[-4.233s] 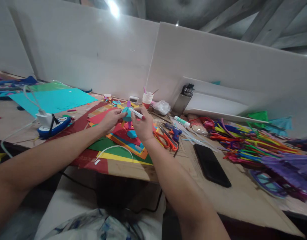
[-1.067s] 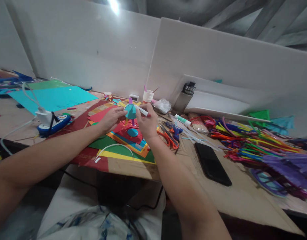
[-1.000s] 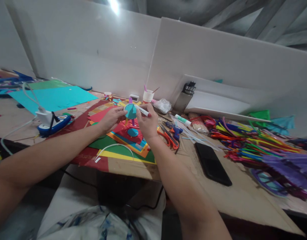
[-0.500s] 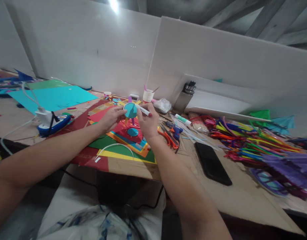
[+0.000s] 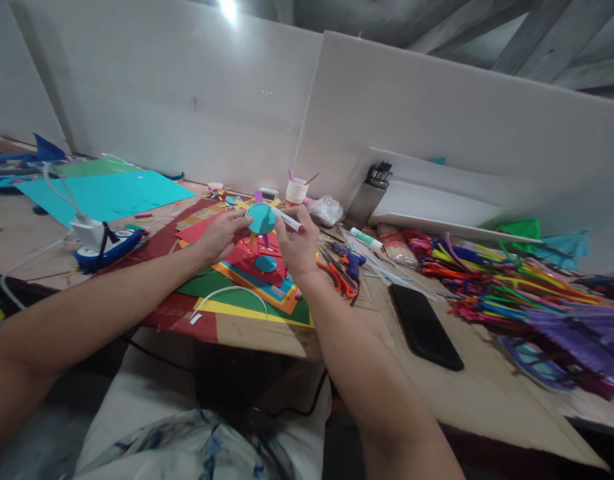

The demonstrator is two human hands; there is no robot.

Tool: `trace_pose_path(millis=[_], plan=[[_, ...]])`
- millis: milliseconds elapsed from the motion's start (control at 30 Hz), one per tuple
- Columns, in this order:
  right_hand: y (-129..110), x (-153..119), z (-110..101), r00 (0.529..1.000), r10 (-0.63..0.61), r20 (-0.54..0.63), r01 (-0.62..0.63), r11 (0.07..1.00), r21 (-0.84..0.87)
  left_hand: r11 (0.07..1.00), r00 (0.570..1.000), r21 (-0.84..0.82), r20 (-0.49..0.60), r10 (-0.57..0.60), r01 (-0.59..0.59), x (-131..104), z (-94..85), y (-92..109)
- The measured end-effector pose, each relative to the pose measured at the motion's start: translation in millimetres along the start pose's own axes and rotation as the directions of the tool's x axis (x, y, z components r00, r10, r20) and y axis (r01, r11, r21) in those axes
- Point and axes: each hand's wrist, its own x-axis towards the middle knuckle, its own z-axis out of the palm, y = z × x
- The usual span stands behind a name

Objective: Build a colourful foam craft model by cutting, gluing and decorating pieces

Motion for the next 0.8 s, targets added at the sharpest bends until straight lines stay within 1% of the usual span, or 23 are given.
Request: trace_pose_path(millis=[333,800], plan=[[-0.2,-0.5,-0.3,1.000,0.000,0.007,0.000,1.000,0.005,1.000,1.000,-0.004,-0.007,-0.002,0.002,0.0,-0.6,-0.2],[5.4,-1.4,-1.4,1.000,-0.005,0.015,0.005,1.000,0.006,1.000,1.000,0.002,-0.020,-0.002,0.002,1.5,-2.1,0.1]])
